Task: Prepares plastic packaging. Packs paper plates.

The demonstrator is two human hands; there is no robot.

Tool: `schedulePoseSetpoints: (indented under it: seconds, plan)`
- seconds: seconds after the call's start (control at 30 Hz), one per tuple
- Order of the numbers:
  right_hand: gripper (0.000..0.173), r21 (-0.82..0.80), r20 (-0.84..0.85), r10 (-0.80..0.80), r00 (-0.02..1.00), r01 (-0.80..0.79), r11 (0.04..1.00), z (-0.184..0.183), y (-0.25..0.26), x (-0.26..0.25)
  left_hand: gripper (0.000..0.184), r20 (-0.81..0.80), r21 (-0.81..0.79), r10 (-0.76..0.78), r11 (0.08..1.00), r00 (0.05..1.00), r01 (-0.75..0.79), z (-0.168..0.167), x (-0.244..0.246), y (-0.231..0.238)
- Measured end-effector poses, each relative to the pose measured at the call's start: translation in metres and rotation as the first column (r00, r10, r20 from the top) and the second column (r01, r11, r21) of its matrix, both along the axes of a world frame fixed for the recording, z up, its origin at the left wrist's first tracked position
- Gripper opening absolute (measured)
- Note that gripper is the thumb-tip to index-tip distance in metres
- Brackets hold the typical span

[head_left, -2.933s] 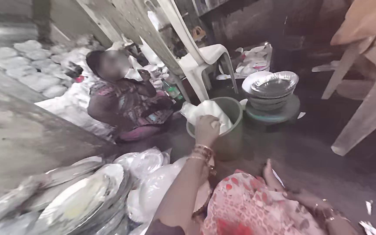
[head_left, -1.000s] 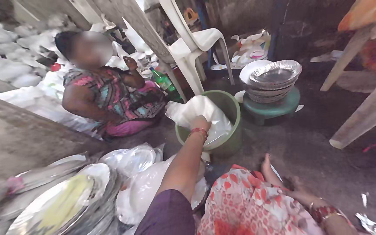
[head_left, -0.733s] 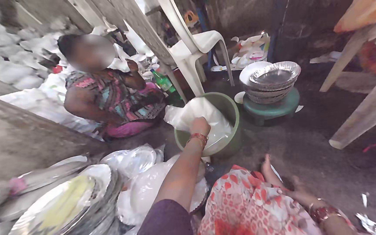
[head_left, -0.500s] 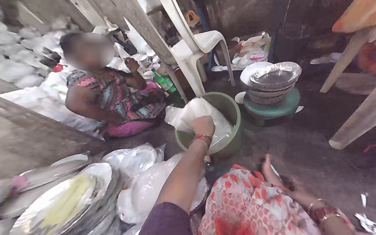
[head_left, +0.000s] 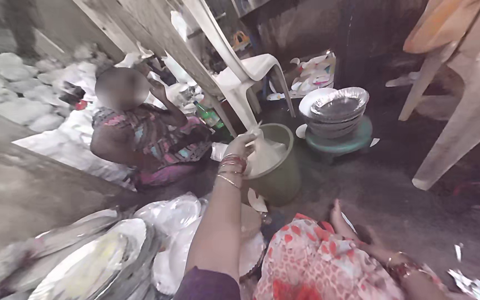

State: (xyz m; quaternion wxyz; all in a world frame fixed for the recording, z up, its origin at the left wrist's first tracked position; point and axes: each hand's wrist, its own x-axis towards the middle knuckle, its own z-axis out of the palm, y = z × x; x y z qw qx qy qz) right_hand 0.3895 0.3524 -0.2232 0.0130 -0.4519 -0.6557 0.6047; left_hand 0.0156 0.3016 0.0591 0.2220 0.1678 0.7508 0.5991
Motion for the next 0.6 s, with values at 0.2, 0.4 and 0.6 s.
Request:
schedulePoseSetpoints:
  seconds: [0.2, 0.4, 0.6]
  plan:
    - [0.054, 0.179, 0.164, 0.141, 0.976, -0.17, 0.969, 0.038, 0.009, -0.005, 0.009, -0.596, 0.041, -0.26, 0.935, 0.76, 0.351, 0.011, 0.069, -0.038]
    - [0.091, -0.155, -0.645, -0.214, 0.734, 0.149, 0.977, 0.12, -0.009, 0.007, 0.019, -0.839, -0.288, -0.514, 0.697, 0.178, 0.656, -0.081, 0.183, -0.057]
    - [0.083, -0.039, -0.555, -0.248, 0.794, 0.273, 0.961, 0.166, -0.001, 0.044, 0.019, -0.707, -0.439, -0.707, 0.457, 0.017, 0.774, -0.149, 0.274, -0.068]
